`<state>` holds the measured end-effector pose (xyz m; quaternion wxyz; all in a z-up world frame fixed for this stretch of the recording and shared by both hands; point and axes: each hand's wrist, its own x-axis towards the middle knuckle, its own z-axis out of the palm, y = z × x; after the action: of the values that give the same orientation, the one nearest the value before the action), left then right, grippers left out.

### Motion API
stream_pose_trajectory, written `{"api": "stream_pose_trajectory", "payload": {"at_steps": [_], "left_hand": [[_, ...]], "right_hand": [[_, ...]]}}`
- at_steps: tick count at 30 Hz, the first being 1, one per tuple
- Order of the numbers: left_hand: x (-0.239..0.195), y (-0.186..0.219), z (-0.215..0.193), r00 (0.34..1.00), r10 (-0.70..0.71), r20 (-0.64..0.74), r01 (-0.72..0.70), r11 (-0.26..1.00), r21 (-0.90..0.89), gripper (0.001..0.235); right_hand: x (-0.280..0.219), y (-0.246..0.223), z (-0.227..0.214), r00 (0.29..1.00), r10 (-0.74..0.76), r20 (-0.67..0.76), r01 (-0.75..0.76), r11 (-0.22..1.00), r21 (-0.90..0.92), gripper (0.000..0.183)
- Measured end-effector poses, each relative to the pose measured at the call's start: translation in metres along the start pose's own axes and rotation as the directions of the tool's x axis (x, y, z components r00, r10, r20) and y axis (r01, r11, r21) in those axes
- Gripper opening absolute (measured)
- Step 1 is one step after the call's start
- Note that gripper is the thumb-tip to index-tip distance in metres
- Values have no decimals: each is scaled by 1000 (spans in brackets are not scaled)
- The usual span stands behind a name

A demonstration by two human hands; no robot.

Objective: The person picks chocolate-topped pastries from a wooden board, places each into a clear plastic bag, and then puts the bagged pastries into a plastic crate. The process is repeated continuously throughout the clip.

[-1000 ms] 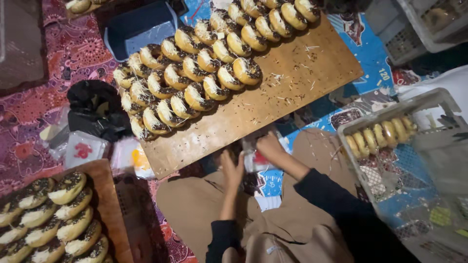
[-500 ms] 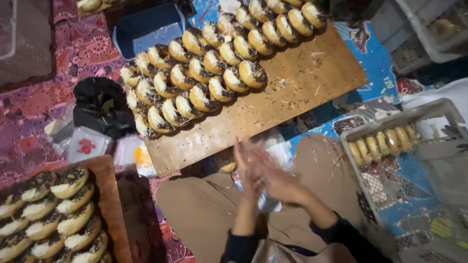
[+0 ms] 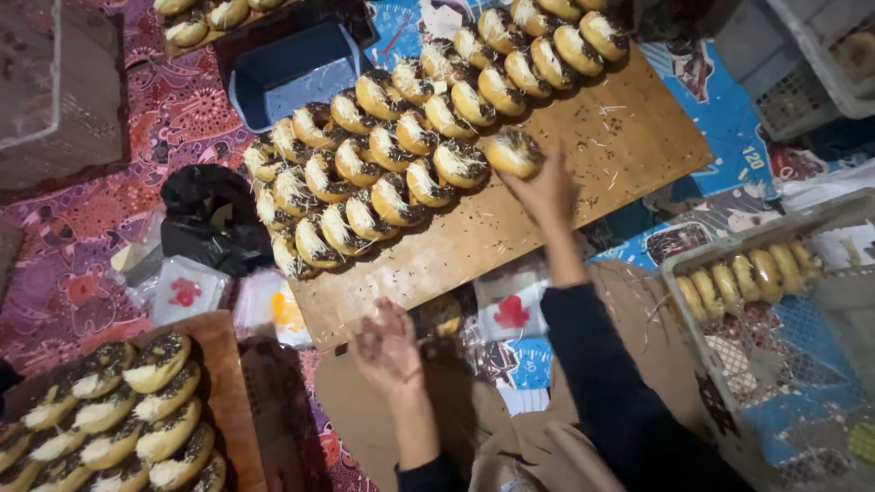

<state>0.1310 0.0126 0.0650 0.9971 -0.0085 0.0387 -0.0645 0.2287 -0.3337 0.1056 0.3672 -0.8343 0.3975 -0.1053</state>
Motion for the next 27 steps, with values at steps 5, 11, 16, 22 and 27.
{"api": "stream_pose_trajectory", "payload": {"at_steps": [5,11,16,22,27], "left_hand": [[-12,15,-5,930,195,-310,-129,967,222,29],[0,-27,10,959,-11,-283,-18,995,-99,39],[25,-53,33,914,-34,-405,-53,978,-204,40],[24,-95,27,919,-68,-389,-27,972,-233,40],[-3,-128,25,966,0,-259,-21,997,-79,47]], "right_hand": [[-7,98,-50,857,-512,-62,506,858,-95,98],[-30,83,-10,836,-439,-329,379,896,-232,94],[-99,37,-36,829,-480,-287,513,857,50,77],[-242,12,-117,765,-628,-140,643,752,143,68],[-269,-17,-138,673,-719,-173,711,693,-118,75]]}}
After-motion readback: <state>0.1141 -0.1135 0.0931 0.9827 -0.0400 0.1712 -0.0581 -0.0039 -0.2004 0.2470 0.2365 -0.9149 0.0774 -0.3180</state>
